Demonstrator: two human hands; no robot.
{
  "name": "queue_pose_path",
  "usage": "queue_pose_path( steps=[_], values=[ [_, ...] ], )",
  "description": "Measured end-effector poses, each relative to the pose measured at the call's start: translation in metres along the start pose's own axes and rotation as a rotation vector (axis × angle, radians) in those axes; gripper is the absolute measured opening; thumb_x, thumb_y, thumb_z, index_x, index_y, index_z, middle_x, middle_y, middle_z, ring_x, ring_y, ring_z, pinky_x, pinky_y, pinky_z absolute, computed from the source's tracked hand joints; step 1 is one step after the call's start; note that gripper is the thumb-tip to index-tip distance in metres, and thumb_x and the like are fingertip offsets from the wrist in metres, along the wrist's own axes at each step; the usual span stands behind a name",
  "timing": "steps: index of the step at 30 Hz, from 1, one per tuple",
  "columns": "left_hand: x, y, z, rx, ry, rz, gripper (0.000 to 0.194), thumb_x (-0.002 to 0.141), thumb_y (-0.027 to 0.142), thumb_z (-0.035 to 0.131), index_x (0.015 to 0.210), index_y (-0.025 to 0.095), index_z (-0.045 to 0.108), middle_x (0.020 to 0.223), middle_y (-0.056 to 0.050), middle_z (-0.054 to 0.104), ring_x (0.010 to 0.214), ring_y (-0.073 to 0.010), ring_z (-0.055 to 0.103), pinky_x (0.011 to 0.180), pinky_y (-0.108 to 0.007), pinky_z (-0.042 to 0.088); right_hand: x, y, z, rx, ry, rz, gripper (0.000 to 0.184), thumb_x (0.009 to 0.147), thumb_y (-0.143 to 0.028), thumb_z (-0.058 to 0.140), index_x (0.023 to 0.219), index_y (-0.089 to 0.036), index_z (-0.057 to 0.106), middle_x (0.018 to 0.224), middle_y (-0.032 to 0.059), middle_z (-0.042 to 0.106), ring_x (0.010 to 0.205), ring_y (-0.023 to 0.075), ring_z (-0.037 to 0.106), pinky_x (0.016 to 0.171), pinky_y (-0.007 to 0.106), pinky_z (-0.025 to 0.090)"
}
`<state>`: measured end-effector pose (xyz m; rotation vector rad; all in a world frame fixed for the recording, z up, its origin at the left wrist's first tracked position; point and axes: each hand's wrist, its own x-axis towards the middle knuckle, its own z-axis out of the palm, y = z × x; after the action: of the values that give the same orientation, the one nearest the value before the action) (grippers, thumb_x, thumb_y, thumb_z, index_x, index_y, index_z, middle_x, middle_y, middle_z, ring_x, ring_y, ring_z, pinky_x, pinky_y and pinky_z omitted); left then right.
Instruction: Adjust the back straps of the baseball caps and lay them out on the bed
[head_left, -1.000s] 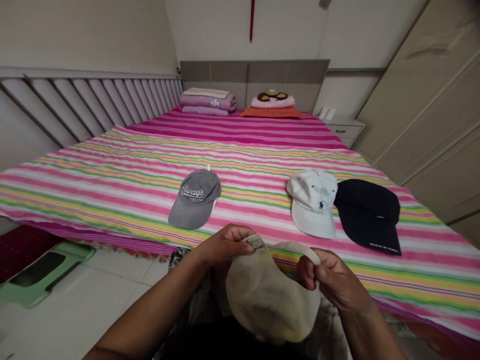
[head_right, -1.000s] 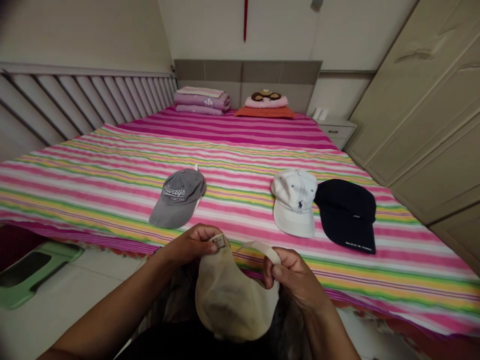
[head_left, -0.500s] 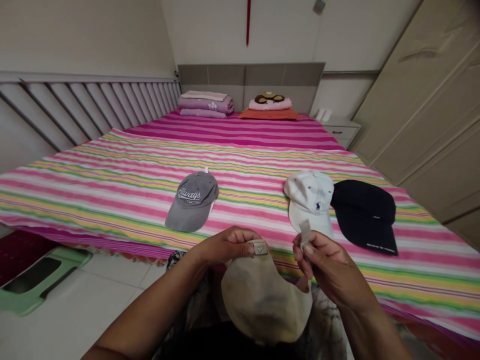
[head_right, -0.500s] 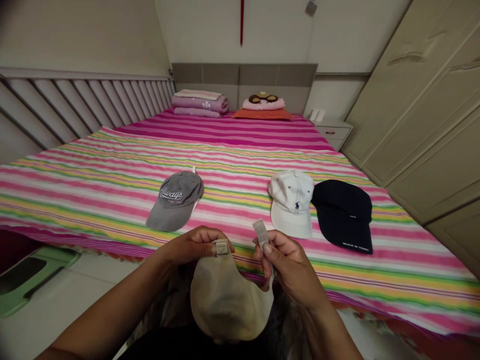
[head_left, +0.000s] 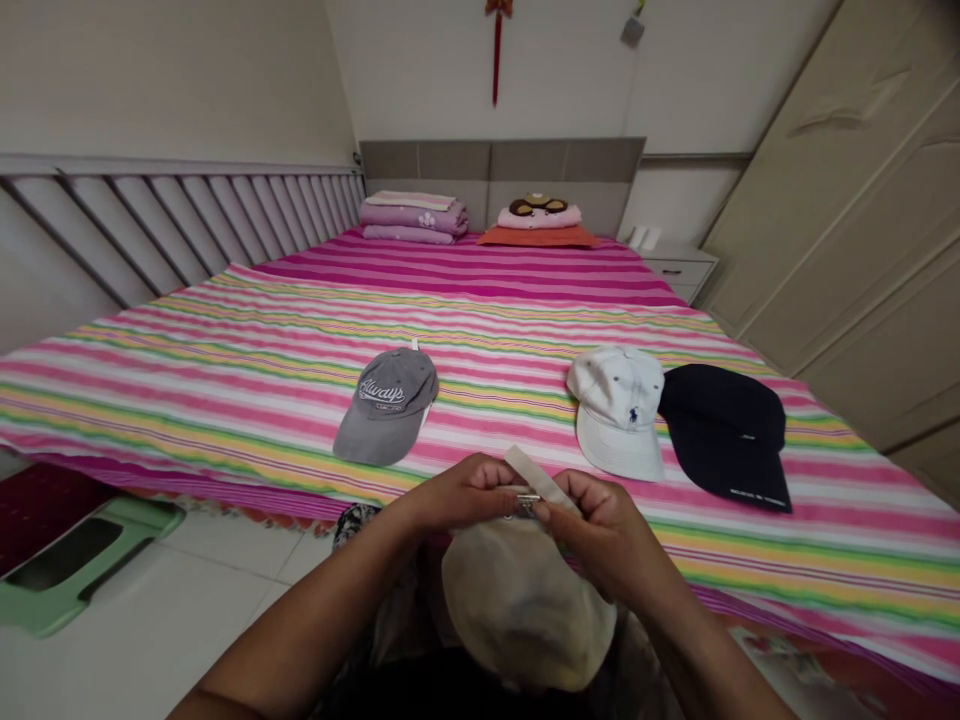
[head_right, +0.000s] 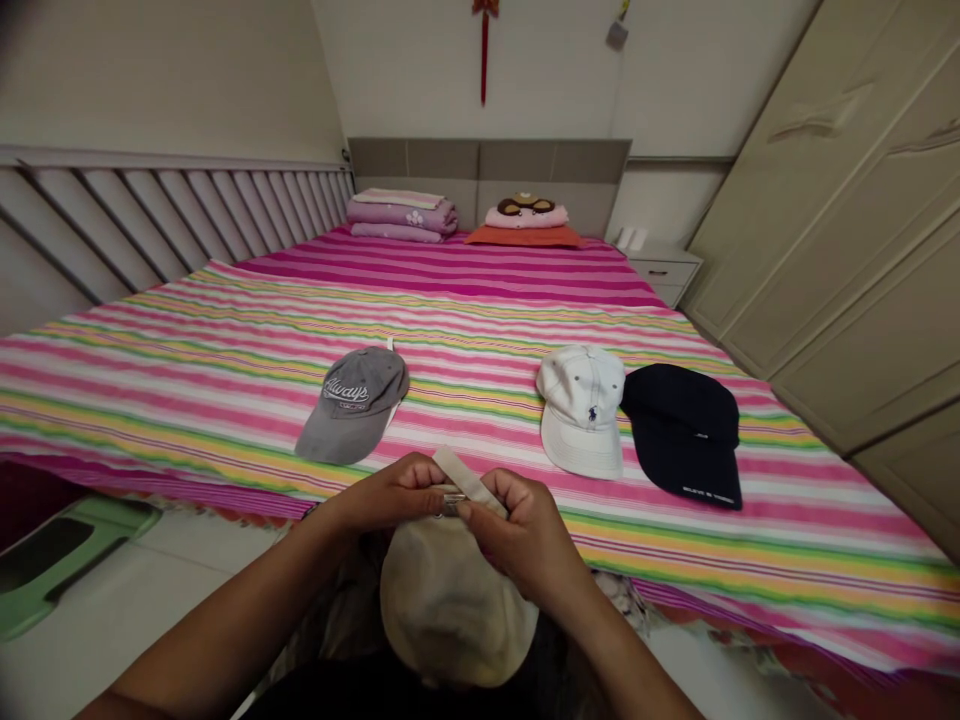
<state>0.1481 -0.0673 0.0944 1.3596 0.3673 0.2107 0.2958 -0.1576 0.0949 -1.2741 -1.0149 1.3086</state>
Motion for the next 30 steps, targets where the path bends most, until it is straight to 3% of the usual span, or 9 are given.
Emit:
queue_pose_path(
  steps=[6, 10, 13, 16, 19, 22, 25, 30],
  values=[
    [-0.002, -0.007, 0.005, 0.253, 0.202, 0.335, 0.034, 0.068, 0.025, 0.065, 0.099, 0.017, 0.052, 0.088, -0.004, 0.058, 0.072, -0.0117, 0.053, 0.066, -0.022, 0.040, 0.002, 0.002, 0.001, 0.163, 0.013, 0.058, 0.026, 0.067, -0.037, 0.064, 0.064, -0.017, 0.047, 0.032, -0.0108, 0.036, 0.029, 0.0018, 0.020, 0.032, 0.017, 0.011],
    [-0.002, -0.013, 0.006, 0.574, 0.383, 0.559, 0.024, 0.066, 0.023, 0.066, 0.088, 0.016, 0.058, 0.084, -0.007, 0.060, 0.078, -0.0161, 0.055, 0.072, -0.026, 0.041, 0.004, 0.003, 0.005, 0.237, 0.026, 0.054, 0.028, 0.065, -0.038, 0.066, 0.063, -0.016, 0.048, 0.031, -0.0109, 0.036, 0.028, 0.0009, 0.018, 0.032, 0.017, 0.008],
    [-0.002, -0.013, 0.007, 0.644, 0.436, 0.626, 0.022, 0.067, 0.021, 0.066, 0.088, 0.016, 0.062, 0.084, -0.008, 0.062, 0.080, -0.0175, 0.057, 0.073, -0.027, 0.041, 0.004, 0.003, 0.006, 0.238, 0.027, 0.045, 0.029, 0.064, -0.037, 0.068, 0.064, -0.016, 0.048, 0.032, -0.0112, 0.036, 0.028, 0.0009, 0.019, 0.032, 0.017, 0.009],
    [-0.002, -0.016, 0.008, 0.468, 0.462, 0.554, 0.021, 0.065, 0.022, 0.067, 0.085, 0.016, 0.065, 0.082, -0.007, 0.064, 0.078, -0.0171, 0.057, 0.073, -0.027, 0.041, 0.003, 0.005, 0.005, 0.268, -0.004, 0.018, 0.030, 0.070, -0.042, 0.063, 0.063, -0.017, 0.048, 0.034, -0.0101, 0.037, 0.028, 0.0016, 0.021, 0.032, 0.017, 0.013],
    [0.001, -0.024, 0.009, -0.004, 0.469, 0.385, 0.020, 0.063, 0.026, 0.070, 0.080, 0.016, 0.066, 0.075, -0.004, 0.064, 0.069, -0.0137, 0.057, 0.066, -0.025, 0.041, 0.001, 0.006, 0.002, 0.294, 0.033, -0.010, 0.032, 0.075, -0.048, 0.055, 0.066, -0.017, 0.051, 0.035, -0.0078, 0.040, 0.029, 0.0038, 0.025, 0.033, 0.017, 0.019],
    [0.005, -0.033, 0.011, -0.393, 0.422, 0.288, 0.026, 0.059, 0.028, 0.073, 0.080, 0.015, 0.065, 0.074, -0.004, 0.065, 0.064, -0.0117, 0.056, 0.062, -0.023, 0.042, -0.001, 0.004, -0.002, 0.281, 0.104, -0.027, 0.028, 0.069, -0.043, 0.064, 0.069, -0.016, 0.055, 0.041, -0.0046, 0.048, 0.035, 0.0054, 0.034, 0.036, 0.018, 0.024],
    [0.008, -0.036, 0.013, -0.521, 0.406, 0.278, 0.030, 0.056, 0.028, 0.075, 0.080, 0.012, 0.066, 0.074, -0.006, 0.066, 0.066, -0.0130, 0.058, 0.063, -0.024, 0.043, -0.005, 0.000, -0.004, 0.300, 0.087, -0.017, 0.026, 0.066, -0.038, 0.068, 0.063, -0.017, 0.054, 0.039, -0.0058, 0.045, 0.035, 0.0051, 0.033, 0.037, 0.018, 0.025],
    [0.010, -0.033, 0.016, -0.594, 0.413, 0.288, 0.030, 0.054, 0.026, 0.076, 0.079, 0.012, 0.066, 0.072, -0.005, 0.066, 0.063, -0.0118, 0.059, 0.061, -0.022, 0.044, -0.009, -0.003, -0.003, 0.340, 0.095, 0.020, 0.029, 0.064, -0.037, 0.068, 0.057, -0.017, 0.048, 0.033, -0.0093, 0.036, 0.031, 0.0029, 0.023, 0.036, 0.018, 0.015]
  ],
)
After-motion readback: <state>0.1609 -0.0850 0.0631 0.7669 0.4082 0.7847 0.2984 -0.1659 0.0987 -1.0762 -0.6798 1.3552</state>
